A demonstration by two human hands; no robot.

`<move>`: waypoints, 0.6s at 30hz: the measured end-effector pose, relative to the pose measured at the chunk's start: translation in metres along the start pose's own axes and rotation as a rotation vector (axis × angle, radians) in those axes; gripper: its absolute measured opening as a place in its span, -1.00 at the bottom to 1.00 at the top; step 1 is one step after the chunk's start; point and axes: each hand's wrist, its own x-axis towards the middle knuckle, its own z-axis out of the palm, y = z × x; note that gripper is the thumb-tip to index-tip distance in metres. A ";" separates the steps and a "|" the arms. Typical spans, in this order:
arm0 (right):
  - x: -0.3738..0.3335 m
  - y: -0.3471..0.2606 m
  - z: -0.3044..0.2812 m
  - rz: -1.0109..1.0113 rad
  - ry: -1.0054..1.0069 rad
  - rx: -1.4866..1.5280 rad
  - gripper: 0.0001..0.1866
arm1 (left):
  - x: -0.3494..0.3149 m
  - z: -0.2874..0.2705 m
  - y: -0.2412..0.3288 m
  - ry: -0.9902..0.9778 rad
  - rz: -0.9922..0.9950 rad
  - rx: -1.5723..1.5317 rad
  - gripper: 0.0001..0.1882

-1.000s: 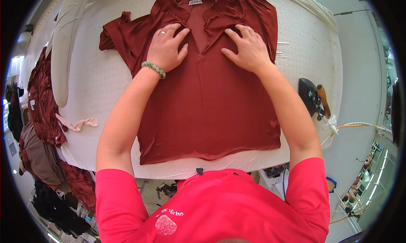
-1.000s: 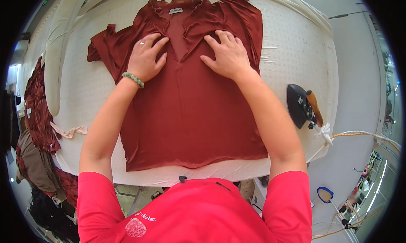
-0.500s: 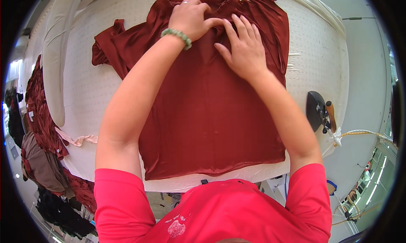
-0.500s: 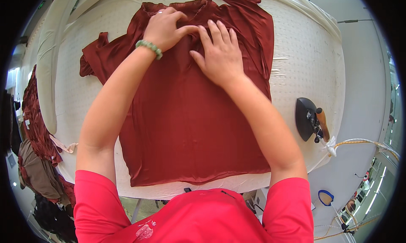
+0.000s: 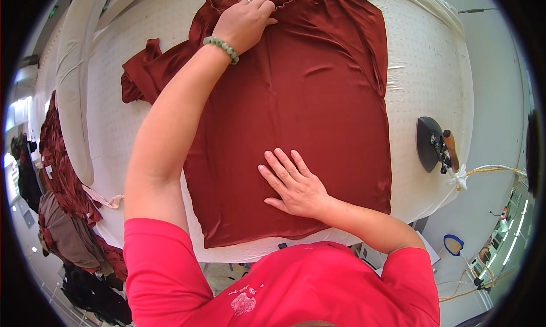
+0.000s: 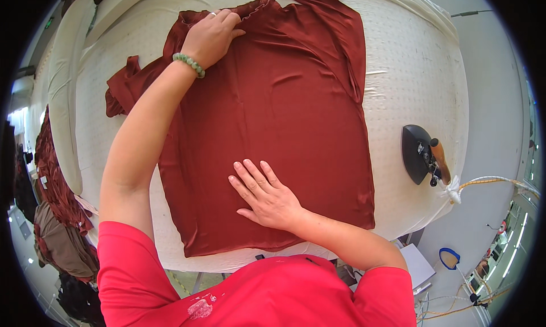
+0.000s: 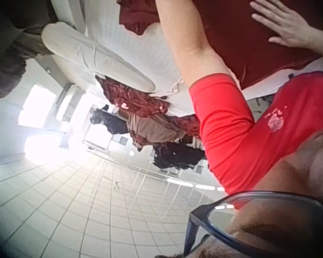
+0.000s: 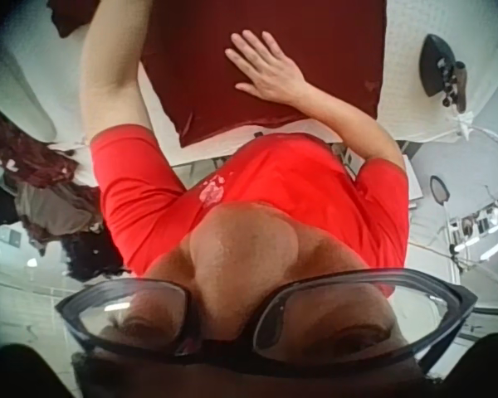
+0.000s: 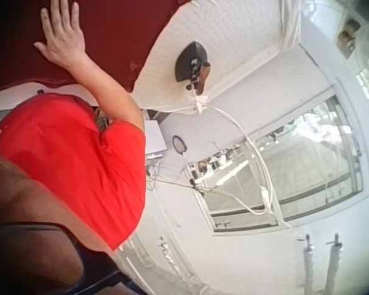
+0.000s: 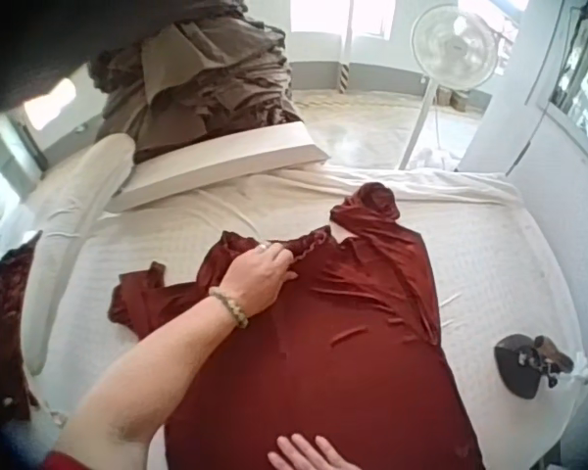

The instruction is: Ironing a maroon garment on an ironing board in a factory setting.

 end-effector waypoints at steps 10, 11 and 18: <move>-0.001 0.003 0.001 -0.013 -0.043 -0.009 -0.07 | 0.012 0.016 -0.014 0.077 0.182 0.106 -0.72; -0.001 0.004 0.000 -0.006 -0.038 -0.005 -0.07 | 0.014 0.018 -0.014 0.100 0.174 0.080 -0.71; 0.003 0.005 -0.006 -0.002 -0.053 0.035 -0.06 | 0.034 0.002 0.002 0.017 0.069 0.282 -0.76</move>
